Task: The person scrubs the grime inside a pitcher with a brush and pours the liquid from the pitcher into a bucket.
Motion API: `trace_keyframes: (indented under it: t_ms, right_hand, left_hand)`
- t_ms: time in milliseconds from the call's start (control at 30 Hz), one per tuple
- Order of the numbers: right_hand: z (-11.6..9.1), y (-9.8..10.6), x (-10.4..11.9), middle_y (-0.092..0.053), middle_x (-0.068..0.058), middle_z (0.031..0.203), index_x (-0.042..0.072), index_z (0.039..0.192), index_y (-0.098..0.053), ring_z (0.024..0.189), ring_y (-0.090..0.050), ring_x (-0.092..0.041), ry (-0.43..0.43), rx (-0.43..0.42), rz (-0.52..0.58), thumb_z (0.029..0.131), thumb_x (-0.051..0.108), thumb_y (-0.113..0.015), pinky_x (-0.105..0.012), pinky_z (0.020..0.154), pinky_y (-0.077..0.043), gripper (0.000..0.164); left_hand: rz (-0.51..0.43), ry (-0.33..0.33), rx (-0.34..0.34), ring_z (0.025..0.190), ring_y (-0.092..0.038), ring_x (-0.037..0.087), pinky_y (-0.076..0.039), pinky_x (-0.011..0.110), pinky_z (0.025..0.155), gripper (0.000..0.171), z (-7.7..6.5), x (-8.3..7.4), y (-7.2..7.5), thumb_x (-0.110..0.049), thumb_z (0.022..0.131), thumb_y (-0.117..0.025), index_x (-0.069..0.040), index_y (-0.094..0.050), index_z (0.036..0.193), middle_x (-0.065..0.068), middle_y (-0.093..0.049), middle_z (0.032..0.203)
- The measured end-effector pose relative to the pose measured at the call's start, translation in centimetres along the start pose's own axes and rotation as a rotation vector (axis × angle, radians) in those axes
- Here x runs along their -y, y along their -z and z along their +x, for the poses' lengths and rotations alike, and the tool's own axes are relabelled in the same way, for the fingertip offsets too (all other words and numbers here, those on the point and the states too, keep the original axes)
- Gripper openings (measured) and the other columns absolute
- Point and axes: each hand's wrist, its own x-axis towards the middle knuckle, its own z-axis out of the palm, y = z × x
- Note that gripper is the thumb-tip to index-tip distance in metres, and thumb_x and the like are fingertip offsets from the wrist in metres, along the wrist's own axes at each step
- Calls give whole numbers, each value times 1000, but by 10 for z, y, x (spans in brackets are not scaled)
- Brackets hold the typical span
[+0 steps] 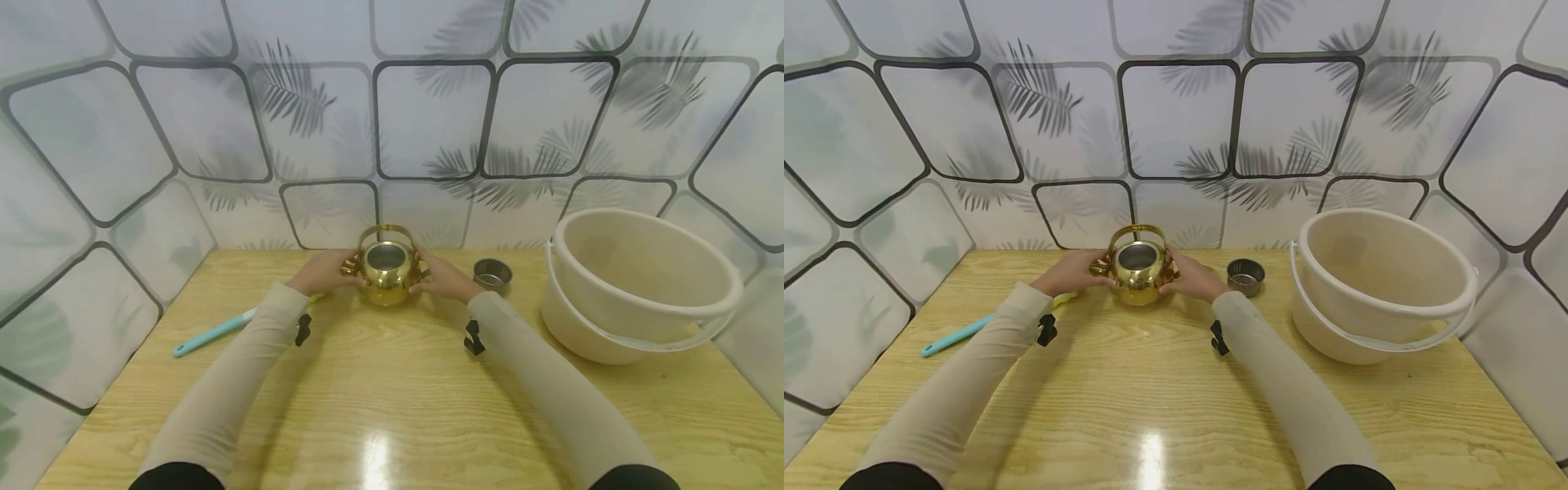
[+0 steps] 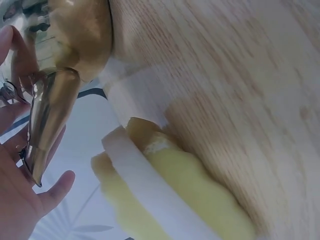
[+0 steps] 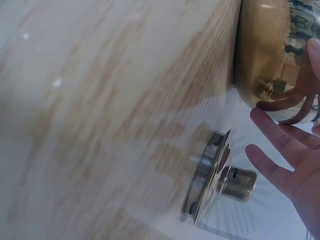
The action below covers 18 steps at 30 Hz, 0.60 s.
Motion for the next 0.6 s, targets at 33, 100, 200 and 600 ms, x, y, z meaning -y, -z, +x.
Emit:
trace_keyframes:
  t_ms: [33, 100, 200, 600]
  right_hand:
    - [0, 0, 0, -27, -22, 151, 13, 151, 3, 113, -58, -34, -1, 2, -1, 80, 24, -73, -46, 102, -42, 105]
    - [0, 0, 0, -27, -22, 151, 13, 151, 3, 114, -58, -33, -4, 2, -6, 81, 25, -72, -45, 102, -42, 104]
    - [0, 0, 0, -27, -21, 151, 13, 151, 3, 114, -58, -33, -6, 5, -15, 81, 26, -72, -46, 103, -42, 103]
    - [-13, 2, 4, -18, -17, 156, 16, 152, -2, 124, -49, -39, -3, -31, -49, 84, 32, -68, -51, 103, -40, 96]
  left_hand:
    - [0, -3, -3, 115, -58, 31, -42, 47, 101, 71, 0, 0, 0, -39, 79, -72, -10, -45, 137, 15, -62, 125]
    - [-3, -11, -12, 115, -59, 31, -42, 47, 101, 72, -1, 0, -1, -38, 79, -72, -9, -44, 138, 16, -62, 124]
    - [6, -12, -29, 114, -59, 31, -42, 47, 101, 74, -2, 0, -1, -39, 79, -72, -8, -42, 140, 16, -61, 125]
    - [137, 38, -333, 120, -48, 38, -33, 54, 106, 68, -20, -9, -18, -46, 84, -63, -3, -48, 134, 23, -53, 128]
